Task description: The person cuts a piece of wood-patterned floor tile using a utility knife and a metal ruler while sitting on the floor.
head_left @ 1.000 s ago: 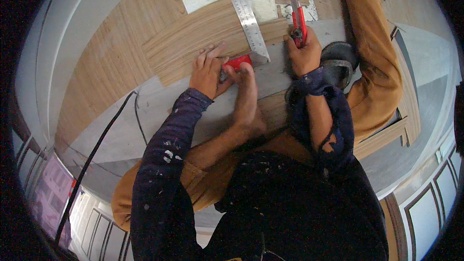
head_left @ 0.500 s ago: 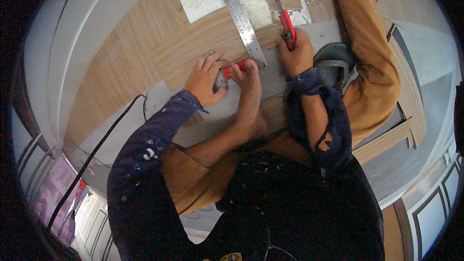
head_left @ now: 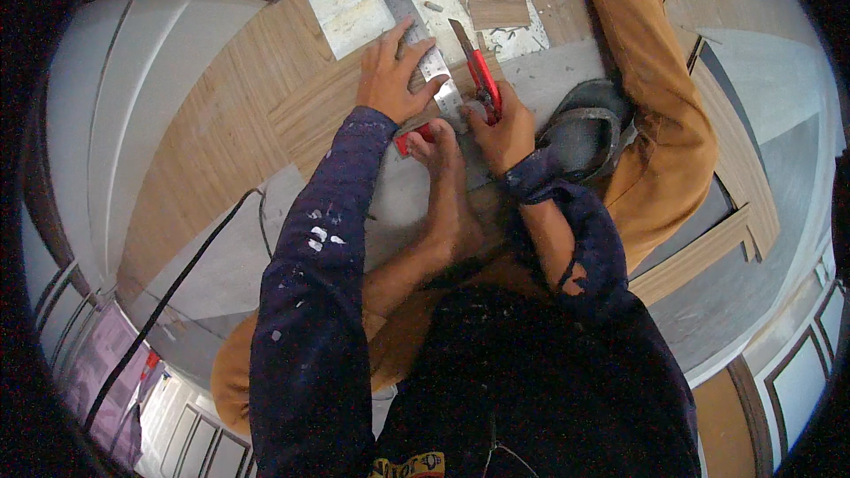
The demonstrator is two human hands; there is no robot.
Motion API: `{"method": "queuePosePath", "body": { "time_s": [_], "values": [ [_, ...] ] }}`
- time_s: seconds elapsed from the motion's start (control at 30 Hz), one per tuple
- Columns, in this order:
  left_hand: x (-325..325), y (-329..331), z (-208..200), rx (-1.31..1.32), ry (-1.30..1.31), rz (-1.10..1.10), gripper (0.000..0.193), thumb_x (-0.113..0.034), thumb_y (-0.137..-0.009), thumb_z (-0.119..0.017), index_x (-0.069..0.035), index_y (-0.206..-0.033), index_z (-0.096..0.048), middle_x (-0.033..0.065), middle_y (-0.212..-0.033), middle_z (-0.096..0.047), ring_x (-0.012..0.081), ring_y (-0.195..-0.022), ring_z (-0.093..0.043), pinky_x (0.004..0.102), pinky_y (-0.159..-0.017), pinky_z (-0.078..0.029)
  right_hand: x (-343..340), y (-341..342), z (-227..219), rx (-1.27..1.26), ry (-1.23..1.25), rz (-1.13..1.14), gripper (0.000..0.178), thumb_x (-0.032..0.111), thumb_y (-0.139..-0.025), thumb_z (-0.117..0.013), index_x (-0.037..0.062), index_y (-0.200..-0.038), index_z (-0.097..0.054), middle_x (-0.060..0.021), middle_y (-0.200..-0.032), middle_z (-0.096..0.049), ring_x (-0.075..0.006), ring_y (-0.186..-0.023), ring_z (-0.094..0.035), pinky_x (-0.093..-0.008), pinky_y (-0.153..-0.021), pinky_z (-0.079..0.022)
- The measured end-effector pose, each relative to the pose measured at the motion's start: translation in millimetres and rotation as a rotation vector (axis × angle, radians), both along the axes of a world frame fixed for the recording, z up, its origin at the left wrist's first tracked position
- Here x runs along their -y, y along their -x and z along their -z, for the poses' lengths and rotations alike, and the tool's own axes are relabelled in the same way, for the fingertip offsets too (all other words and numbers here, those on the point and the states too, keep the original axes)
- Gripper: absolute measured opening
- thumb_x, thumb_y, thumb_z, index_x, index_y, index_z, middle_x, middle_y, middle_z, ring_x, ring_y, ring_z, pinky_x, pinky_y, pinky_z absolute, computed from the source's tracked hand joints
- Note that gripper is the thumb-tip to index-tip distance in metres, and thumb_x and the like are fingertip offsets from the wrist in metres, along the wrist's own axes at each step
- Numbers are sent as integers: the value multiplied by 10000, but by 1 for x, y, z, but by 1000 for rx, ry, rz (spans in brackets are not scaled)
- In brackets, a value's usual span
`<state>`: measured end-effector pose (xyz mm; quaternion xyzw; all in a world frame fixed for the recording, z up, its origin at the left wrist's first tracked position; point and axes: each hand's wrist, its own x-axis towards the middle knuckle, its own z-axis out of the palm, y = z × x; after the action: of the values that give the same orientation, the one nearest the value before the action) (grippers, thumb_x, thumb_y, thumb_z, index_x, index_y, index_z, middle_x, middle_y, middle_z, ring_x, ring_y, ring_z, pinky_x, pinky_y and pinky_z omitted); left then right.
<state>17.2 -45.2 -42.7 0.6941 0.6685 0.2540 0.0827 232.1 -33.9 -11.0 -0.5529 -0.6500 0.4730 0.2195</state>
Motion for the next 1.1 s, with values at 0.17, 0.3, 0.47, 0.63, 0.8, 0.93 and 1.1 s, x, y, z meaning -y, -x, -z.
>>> {"method": "queuePosePath", "body": {
  "time_s": [0.17,0.3,0.47,0.63,0.8,0.93,1.1],
  "values": [
    [4,2,12,-46,-24,8,543,-420,-785,-794,-189,-1260,-667,149,-1469,-471,398,-1306,-457,520,-1098,-366,-3,11,23,-52,-117,55,385,153,-791,-822,39,-1110,-637,-90,-772,-665,-159,-615,-557,-330,-602,-494],
    [4,2,15,-23,-10,-9,528,-418,-787,-792,-193,-1249,-671,128,-1460,-482,392,-1325,-441,522,-1105,-364,-6,16,28,-45,-76,54,362,135,-785,-821,44,-1090,-649,-62,-763,-662,-135,-618,-529,-310,-612,-488],
    [5,5,18,-17,-63,-12,482,-433,-788,-785,-216,-1208,-691,70,-1445,-498,374,-1303,-446,501,-1082,-382,-7,22,16,-34,-11,37,369,121,-783,-803,44,-1100,-631,-185,-876,-710,-354,-797,-713,-410,-713,-556],
    [4,4,21,-25,-40,-7,492,-437,-783,-782,-210,-1209,-685,71,-1439,-501,377,-1305,-443,519,-1076,-381,-7,19,30,-17,-51,75,337,120,-777,-833,40,-1058,-666,-50,-773,-675,-109,-651,-554,-292,-629,-498],
    [4,5,20,-40,-64,-4,494,-448,-783,-780,-215,-1208,-684,70,-1435,-501,380,-1311,-433,526,-1074,-378,-8,18,32,-118,-9,68,344,109,-791,-827,24,-1081,-663,-79,-877,-737,-121,-764,-659,-300,-718,-546],
    [4,6,22,-35,-63,-5,498,-449,-781,-781,-217,-1211,-684,68,-1434,-502,375,-1308,-433,522,-1074,-380,-10,17,32,-36,8,35,343,101,-800,-824,20,-1090,-660,-68,-886,-739,-123,-768,-663,-299,-720,-549],
    [3,6,22,-38,-57,5,507,-451,-777,-784,-214,-1215,-685,65,-1430,-506,366,-1304,-437,514,-1076,-379,-10,18,33,-119,-20,63,347,109,-806,-827,16,-1095,-660,-64,-888,-743,-115,-770,-661,-297,-721,-550]
  ]
}}
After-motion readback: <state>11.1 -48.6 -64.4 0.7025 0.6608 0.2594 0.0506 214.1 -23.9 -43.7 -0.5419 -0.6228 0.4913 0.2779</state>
